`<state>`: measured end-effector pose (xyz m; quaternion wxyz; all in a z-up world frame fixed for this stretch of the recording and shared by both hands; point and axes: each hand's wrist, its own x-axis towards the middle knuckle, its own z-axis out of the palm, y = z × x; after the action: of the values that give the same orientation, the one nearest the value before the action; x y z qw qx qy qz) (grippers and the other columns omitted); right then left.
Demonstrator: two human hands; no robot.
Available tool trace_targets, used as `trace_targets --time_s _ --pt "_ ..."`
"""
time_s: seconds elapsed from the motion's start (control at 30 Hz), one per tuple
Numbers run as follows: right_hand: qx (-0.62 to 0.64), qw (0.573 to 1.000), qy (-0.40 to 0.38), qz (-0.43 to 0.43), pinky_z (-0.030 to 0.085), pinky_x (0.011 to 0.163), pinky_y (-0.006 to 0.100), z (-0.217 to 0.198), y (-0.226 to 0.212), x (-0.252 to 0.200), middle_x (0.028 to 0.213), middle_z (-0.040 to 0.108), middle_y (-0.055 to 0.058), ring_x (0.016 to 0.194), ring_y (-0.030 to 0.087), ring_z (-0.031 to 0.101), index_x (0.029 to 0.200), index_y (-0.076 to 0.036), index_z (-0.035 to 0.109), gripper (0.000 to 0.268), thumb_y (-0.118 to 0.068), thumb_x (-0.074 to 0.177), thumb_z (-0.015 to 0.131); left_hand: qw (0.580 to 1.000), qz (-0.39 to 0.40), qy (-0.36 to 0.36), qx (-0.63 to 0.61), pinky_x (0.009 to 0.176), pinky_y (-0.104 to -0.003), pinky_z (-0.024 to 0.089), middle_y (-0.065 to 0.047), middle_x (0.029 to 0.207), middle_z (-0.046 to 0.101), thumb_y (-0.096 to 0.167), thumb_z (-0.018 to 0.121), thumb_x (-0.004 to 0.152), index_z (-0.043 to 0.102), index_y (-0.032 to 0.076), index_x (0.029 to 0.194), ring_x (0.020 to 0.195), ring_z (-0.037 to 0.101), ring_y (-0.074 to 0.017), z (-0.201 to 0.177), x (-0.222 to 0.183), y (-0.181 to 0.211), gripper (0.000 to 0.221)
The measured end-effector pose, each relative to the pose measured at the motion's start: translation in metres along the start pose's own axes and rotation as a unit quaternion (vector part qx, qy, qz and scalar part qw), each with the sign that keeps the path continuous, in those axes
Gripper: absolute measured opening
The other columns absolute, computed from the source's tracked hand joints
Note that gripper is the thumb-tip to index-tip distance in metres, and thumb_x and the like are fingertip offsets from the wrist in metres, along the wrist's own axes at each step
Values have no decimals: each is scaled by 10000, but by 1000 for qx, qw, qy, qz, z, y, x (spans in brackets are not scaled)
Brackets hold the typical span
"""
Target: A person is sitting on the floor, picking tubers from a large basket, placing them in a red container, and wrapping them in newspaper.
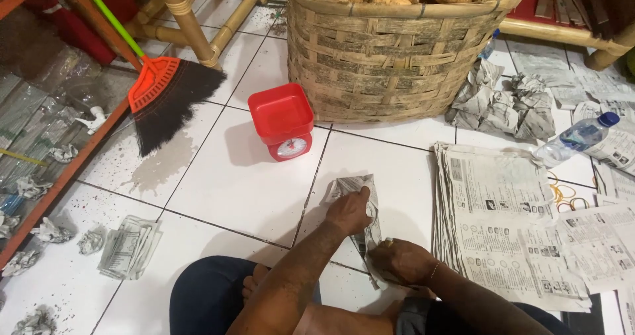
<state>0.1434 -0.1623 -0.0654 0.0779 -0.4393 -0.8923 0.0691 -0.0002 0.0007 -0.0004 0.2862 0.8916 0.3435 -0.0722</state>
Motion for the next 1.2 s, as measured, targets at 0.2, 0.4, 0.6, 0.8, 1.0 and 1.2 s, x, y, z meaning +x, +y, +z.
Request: trace_targets --time_s 0.2,0.4,0.6,0.8,1.0,1.2 --pt "46 999 -14 8 540 767 418 -12 -2 3 1023 681 48 799 252 642 914 -83 700 137 -180 921 604 1000 3 8 6 856 -485 576 -168 1079 665 203 775 900 446 49 1272 990 690 -350 1 -1 -2 521" --pt "97 987 -64 107 544 880 453 -16 -7 6 1150 730 52 1002 276 693 1121 -130 679 249 -210 912 570 1000 20 -2 22 873 -472 570 -163 1084 659 243 767 923 434 38 1296 996 685 -339 0 -3 -5 541" --pt "92 989 9 118 571 785 445 -21 -9 13 1071 719 108 865 309 702 1123 -130 608 220 -249 969 505 999 33 14 14 880 -469 571 -167 1081 659 237 787 904 464 46 1266 987 692 -346 1 -4 -9 521" --pt "103 969 130 181 512 573 376 -36 -9 26 778 664 42 629 222 621 1099 -163 636 172 -200 956 549 999 21 -25 -23 930 -472 556 -144 1151 640 253 769 912 480 83 1294 1064 669 -316 -15 -12 -3 508" --pt "213 916 52 335 557 624 364 -67 -4 49 804 785 18 636 198 712 1056 -180 674 124 -221 956 613 997 78 -10 -7 865 -463 560 -152 1124 662 -22 793 744 499 78 1215 1017 690 -346 -16 -14 -18 564" --pt "418 819 37 391 596 811 420 -60 29 57 906 810 118 878 265 788 1078 -161 672 128 -118 976 606 984 161 -40 -58 826 -478 562 -248 1066 624 98 658 773 494 -28 1202 988 665 -424 -30 -19 -30 477"
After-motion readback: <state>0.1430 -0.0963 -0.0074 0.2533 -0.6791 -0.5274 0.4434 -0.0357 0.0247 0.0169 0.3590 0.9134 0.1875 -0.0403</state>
